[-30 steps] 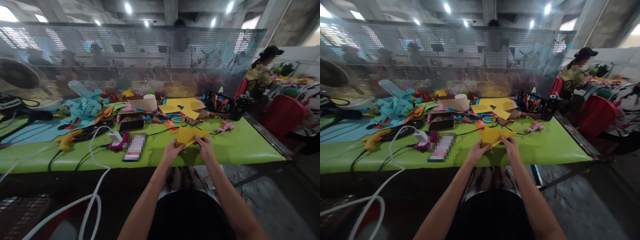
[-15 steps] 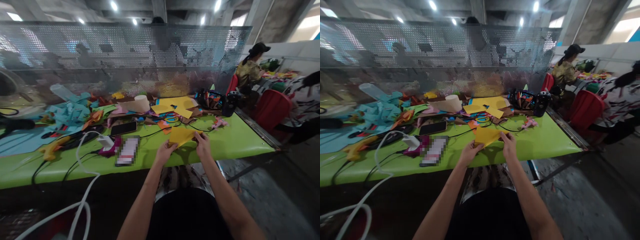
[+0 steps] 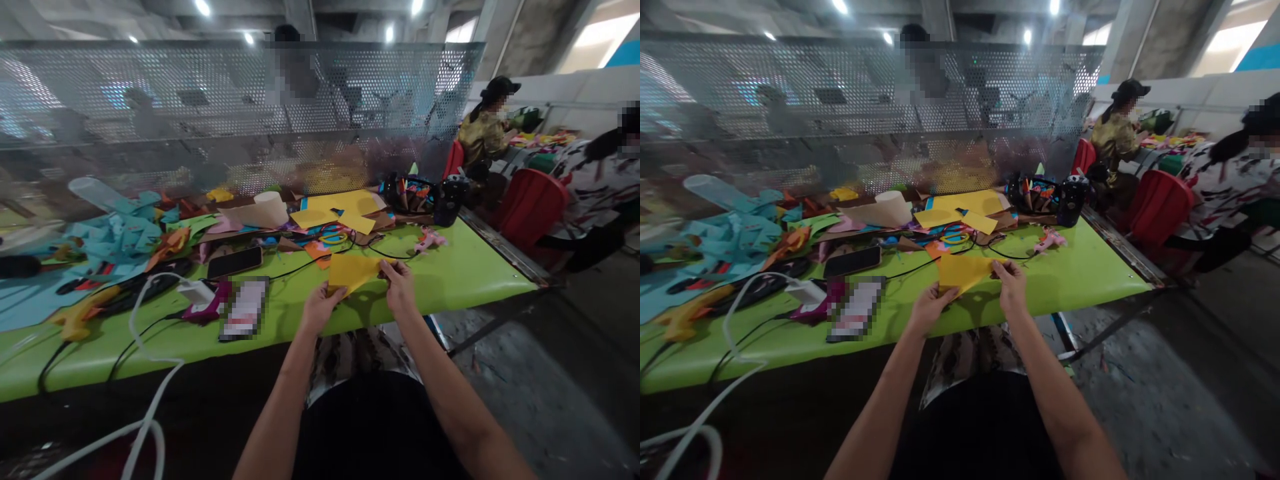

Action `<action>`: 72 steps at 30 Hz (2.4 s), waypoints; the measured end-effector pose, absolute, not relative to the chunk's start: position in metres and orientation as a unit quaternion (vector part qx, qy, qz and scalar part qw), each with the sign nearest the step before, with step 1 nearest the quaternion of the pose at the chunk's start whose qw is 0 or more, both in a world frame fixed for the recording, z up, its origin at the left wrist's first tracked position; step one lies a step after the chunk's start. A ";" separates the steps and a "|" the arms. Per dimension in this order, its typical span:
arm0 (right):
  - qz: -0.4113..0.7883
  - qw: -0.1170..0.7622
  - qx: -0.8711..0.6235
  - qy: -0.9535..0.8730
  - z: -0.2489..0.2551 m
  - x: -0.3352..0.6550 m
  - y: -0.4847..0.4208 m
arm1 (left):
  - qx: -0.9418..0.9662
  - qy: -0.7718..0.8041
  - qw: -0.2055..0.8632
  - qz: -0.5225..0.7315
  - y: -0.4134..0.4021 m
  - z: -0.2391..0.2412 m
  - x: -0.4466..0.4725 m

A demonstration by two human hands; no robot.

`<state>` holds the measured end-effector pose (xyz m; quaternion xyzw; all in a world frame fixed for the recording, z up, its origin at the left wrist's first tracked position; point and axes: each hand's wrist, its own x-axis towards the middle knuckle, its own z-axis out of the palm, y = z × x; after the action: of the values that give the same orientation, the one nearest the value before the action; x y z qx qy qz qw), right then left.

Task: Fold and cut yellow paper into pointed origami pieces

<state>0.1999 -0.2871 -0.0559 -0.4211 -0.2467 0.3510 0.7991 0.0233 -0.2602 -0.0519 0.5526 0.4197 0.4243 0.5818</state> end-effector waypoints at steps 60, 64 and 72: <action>0.361 0.770 -0.444 -0.281 -0.062 0.202 -0.285 | 0.499 0.405 0.563 0.519 -0.255 -0.066 0.025; 0.339 0.778 -0.452 -0.275 -0.064 0.204 -0.284 | 0.473 0.404 0.535 0.572 -0.256 -0.062 0.020; 0.396 0.703 -0.464 -0.367 -0.060 0.198 -0.288 | 0.560 0.360 0.580 0.470 -0.260 -0.057 0.023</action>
<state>0.1979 -0.2883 -0.0603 -0.4635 -0.3666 0.3962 0.7027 0.0227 -0.2599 -0.0567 0.5599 0.3602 0.4699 0.5797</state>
